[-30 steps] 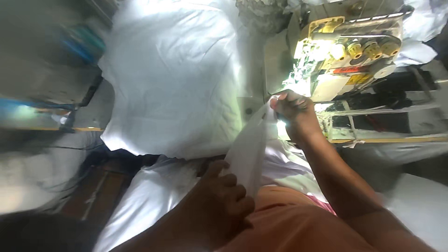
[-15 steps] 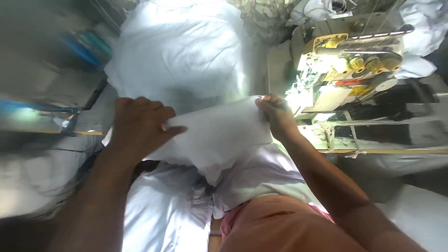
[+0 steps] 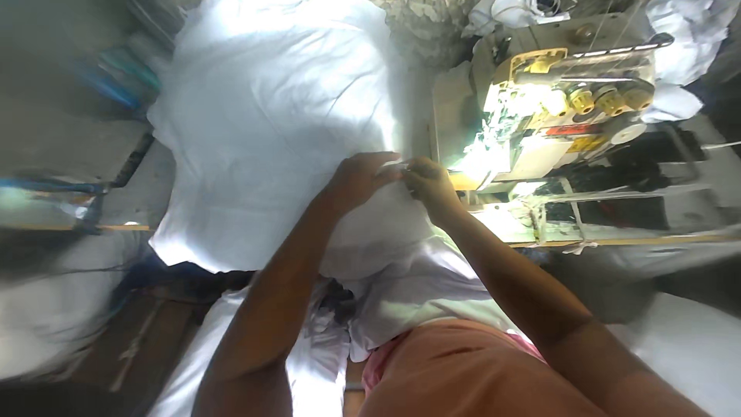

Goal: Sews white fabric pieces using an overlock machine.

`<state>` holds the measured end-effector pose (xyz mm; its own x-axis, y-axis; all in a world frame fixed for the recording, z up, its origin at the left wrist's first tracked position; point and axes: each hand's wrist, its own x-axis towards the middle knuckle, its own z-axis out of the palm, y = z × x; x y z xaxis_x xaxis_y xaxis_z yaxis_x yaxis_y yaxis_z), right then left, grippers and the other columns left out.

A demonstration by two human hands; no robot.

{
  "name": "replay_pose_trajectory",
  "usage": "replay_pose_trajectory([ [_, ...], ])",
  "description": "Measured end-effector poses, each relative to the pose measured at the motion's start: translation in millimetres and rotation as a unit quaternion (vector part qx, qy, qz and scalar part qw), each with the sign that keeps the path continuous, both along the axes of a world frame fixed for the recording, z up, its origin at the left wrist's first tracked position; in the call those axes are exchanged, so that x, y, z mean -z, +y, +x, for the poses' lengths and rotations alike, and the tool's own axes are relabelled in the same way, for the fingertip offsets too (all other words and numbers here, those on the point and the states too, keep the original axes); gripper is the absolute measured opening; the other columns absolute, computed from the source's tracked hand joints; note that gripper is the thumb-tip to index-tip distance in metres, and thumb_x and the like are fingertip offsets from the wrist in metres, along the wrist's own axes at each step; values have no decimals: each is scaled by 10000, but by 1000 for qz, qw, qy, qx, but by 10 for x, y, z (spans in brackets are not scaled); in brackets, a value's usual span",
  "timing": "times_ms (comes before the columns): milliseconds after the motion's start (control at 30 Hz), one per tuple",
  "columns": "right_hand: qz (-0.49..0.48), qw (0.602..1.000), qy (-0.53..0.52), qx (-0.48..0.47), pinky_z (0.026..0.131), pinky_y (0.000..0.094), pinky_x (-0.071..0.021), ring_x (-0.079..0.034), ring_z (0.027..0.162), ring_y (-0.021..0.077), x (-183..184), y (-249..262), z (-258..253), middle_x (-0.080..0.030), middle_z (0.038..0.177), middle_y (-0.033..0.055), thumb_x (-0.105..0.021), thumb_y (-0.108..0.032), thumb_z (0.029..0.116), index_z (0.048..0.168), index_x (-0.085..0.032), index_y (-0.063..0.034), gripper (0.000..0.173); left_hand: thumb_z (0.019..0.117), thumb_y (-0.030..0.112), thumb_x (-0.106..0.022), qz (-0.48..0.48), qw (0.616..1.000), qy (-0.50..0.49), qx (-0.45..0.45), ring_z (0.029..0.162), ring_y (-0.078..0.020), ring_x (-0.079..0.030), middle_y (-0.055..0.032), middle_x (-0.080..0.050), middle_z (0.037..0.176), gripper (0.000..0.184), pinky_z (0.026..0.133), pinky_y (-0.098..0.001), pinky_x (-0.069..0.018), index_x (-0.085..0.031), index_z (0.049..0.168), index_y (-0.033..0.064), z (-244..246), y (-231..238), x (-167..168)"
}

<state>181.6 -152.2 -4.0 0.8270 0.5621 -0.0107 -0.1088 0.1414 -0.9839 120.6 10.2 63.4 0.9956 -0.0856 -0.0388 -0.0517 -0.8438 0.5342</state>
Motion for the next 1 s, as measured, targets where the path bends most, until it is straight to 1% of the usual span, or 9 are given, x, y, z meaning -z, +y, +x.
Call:
replay_pose_trajectory([
  [133, 11, 1000, 8, 11, 582, 179, -470, -551, 631, 6, -36, -65, 3, -624, 794, -10, -556, -18, 1004, 1092, -590, 5, 98, 1037, 167, -590, -1, 1000, -12, 16, 1087, -364, -651, -236, -696, 1112, 276, 979, -537, -462, -708, 1141, -60, 172, -64, 27],
  [300, 37, 999, 37, 2, 571, 192, -482, -573, 626, 23, -38, -122, 14, -631, 788, -4, -553, -26, 1017, 1101, -535, -27, 87, 1021, 154, -610, 5, 998, -55, -1, 996, -344, -672, -221, -705, 1031, 241, 911, -520, -494, -726, 1062, -54, 168, -144, 41],
  [367, 45, 999, -19, 17, 619, 197, -494, -583, 707, 23, 59, -160, -38, -623, 907, 6, -576, -16, 988, 1111, -513, -29, 140, 1019, 162, -607, -5, 995, -104, 9, 948, -314, -667, -218, -695, 991, 250, 881, -470, -508, -724, 1035, -58, 139, -139, 114],
  [433, -7, 989, -137, 50, 685, 223, -534, -608, 789, 62, 224, -262, -164, -603, 1042, 87, -622, -67, 965, 1137, -526, 30, 219, 1011, 140, -610, -39, 989, -144, 6, 940, -224, -656, -197, -694, 988, 236, 886, -353, -507, -727, 1022, -65, 98, -144, 165],
  [500, -84, 969, -222, 67, 702, 292, -543, -622, 806, 149, 342, -428, -351, -614, 1040, 167, -647, -123, 967, 1136, -567, 78, 274, 1007, 137, -614, -104, 983, -147, -22, 891, -39, -617, -91, -685, 969, 207, 846, -186, -493, -718, 1017, -41, 72, -143, 185],
  [567, -143, 957, -244, 60, 691, 334, -555, -644, 776, 188, 433, -587, -517, -643, 976, 172, -657, -140, 969, 1118, -606, 72, 264, 1001, 114, -615, -181, 972, -134, -64, 791, 75, -567, 30, -665, 887, 146, 758, -115, -466, -703, 989, -1, 58, -146, 214],
  [667, -162, 947, -271, 55, 672, 311, -535, -617, 715, 157, 609, -776, -620, -645, 845, 114, -679, -135, 953, 1085, -647, 42, 224, 996, 100, -615, -233, 958, -138, -96, 751, 93, -562, 90, -647, 833, 113, 723, -113, -467, -698, 972, 28, 58, -155, 266],
  [867, -143, 945, -286, 69, 759, 307, -564, -680, 804, 160, 757, -958, -710, -708, 924, 135, -692, -133, 951, 1025, -699, 36, 185, 1002, 139, -622, -161, 968, -184, -61, 812, 73, -543, 11, -633, 914, 178, 749, -94, -441, -709, 1004, -16, -11, -174, 216],
  [1000, -148, 951, -262, 72, 696, 264, -506, -601, 759, 117, 697, -1046, -725, -652, 887, 101, -724, -170, 928, 953, -706, 20, 193, 1004, 145, -621, -155, 964, -211, -45, 813, 58, -531, 2, -607, 899, 195, 749, -94, -428, -709, 1006, -29, -134, -174, 196],
])
